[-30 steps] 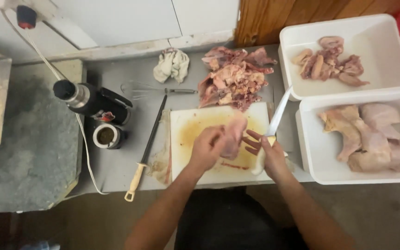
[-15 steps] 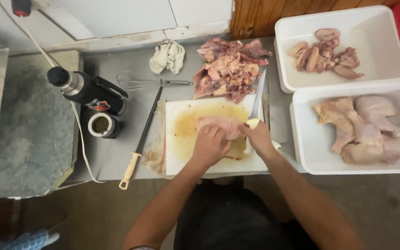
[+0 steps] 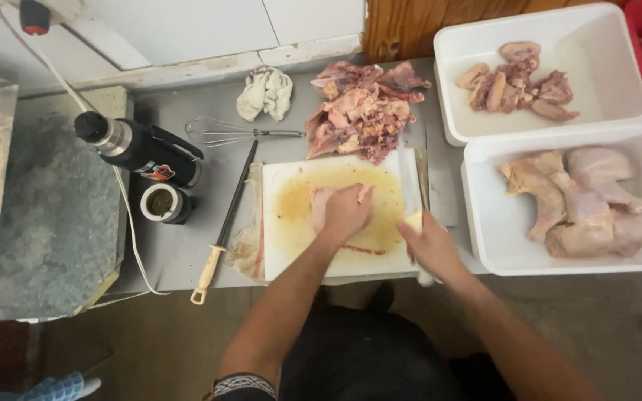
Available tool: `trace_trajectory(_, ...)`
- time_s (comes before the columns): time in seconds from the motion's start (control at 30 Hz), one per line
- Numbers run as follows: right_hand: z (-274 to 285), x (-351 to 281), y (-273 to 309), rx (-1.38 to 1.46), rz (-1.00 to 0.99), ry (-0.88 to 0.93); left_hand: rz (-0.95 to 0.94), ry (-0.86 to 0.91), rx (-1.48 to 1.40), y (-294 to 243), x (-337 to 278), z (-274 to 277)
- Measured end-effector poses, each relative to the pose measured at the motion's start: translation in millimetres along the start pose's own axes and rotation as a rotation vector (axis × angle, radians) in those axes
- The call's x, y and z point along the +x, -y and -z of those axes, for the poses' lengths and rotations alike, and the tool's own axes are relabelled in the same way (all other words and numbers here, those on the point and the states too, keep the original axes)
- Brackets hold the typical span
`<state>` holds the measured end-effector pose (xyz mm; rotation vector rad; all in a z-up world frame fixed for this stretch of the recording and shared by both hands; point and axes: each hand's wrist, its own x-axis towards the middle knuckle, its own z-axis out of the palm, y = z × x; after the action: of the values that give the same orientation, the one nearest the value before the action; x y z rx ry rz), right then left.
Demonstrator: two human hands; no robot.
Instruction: A person is rapidly deboning whole chickens on a cutting board and sorting the parts into different plastic bins.
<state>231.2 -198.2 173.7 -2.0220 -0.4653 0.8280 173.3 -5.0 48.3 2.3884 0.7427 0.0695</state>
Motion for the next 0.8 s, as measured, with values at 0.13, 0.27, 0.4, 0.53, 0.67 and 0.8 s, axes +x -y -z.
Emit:
trace_trajectory(0.13,-23.9,-33.9,-8.4,-0.089,-0.186,0.134,0.087,-0.102,-0.450,17.2,-0.8,2.3)
trace_trajectory(0.27,-47.7,-29.4,38.6,-0.059,-0.140,0.160,0.009,-0.129,-0.631,6.5,-10.2,12.5)
trace_trajectory(0.4,-65.9,-27.1,41.0,-0.053,-0.129,0.032,-0.047,-0.087,-0.650,10.7,-5.4,14.5)
trace_trajectory(0.53,-84.7,-103.5,-2.6,-0.181,-0.225,0.145,0.129,0.023,-1.009,-0.6,-10.6,44.0)
trace_trajectory(0.67,-95.3,-126.2,-40.8,-0.209,-0.371,0.038,0.148,0.123,-1.138,-7.6,-14.7,63.4)
trace_trajectory(0.8,-84.9,-57.2,50.4,-0.196,-0.260,-0.026,0.045,0.004,-0.949,6.8,-8.2,55.1)
